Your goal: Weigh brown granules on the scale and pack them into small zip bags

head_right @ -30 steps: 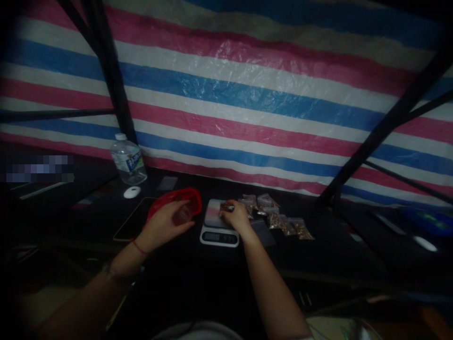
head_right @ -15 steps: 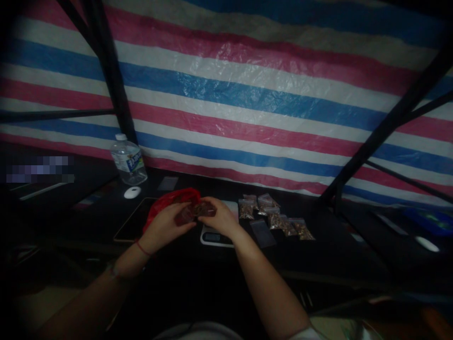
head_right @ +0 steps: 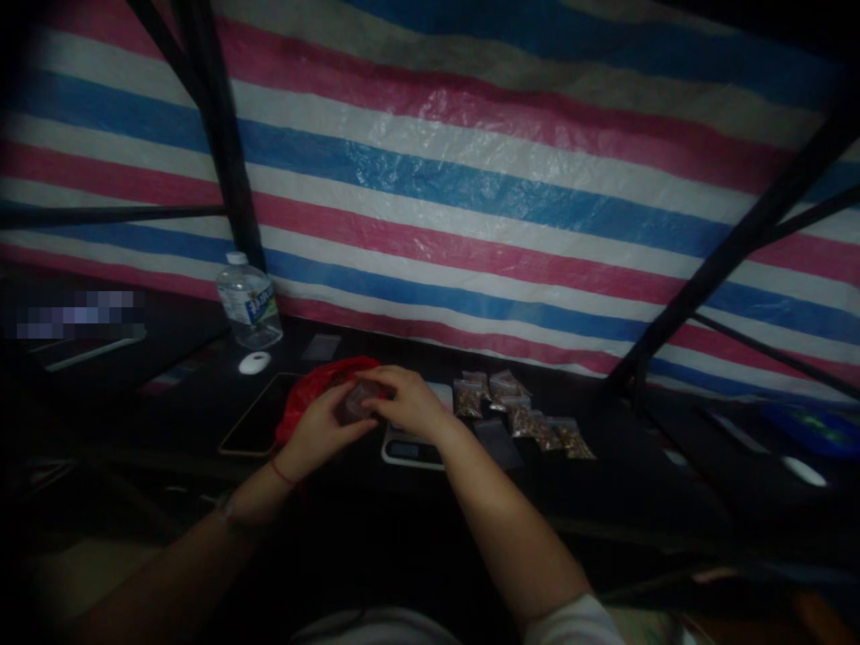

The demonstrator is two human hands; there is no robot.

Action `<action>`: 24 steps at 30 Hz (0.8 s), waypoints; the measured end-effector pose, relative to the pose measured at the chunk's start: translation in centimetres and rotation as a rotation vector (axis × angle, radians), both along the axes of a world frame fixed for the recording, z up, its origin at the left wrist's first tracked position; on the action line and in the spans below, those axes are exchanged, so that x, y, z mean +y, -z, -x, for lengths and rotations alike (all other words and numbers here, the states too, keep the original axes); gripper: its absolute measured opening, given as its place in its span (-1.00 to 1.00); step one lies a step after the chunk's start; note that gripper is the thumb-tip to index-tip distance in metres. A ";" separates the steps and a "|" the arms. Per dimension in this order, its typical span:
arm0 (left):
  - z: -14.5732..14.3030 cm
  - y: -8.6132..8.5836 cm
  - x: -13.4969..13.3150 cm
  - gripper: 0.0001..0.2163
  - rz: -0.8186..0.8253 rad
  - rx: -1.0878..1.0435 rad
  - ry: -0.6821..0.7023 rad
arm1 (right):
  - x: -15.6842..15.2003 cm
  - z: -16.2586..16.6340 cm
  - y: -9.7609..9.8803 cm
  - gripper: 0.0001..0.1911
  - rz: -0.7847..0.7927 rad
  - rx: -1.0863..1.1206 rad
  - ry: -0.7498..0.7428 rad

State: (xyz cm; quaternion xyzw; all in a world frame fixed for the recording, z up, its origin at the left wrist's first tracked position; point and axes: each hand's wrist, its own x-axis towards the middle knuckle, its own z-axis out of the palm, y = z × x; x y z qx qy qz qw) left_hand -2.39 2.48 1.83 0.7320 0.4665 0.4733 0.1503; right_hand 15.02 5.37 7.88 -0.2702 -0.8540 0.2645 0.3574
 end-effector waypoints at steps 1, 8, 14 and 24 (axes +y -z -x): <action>0.0 0.1 0.1 -0.45 0.013 -0.022 0.005 | 0.0 0.1 0.1 -0.61 0.017 0.014 0.009; 0.3 -0.1 0.3 -0.50 0.149 -0.239 0.070 | -0.3 -0.9 0.1 -0.51 0.125 0.048 0.050; 1.0 -1.7 -0.6 -0.55 0.430 -0.823 0.284 | 0.8 -2.9 1.8 -0.43 0.129 0.044 0.117; 2.7 -3.2 -1.1 -0.52 0.666 -1.448 0.608 | 4.1 -6.5 8.3 -0.55 0.020 -0.258 0.588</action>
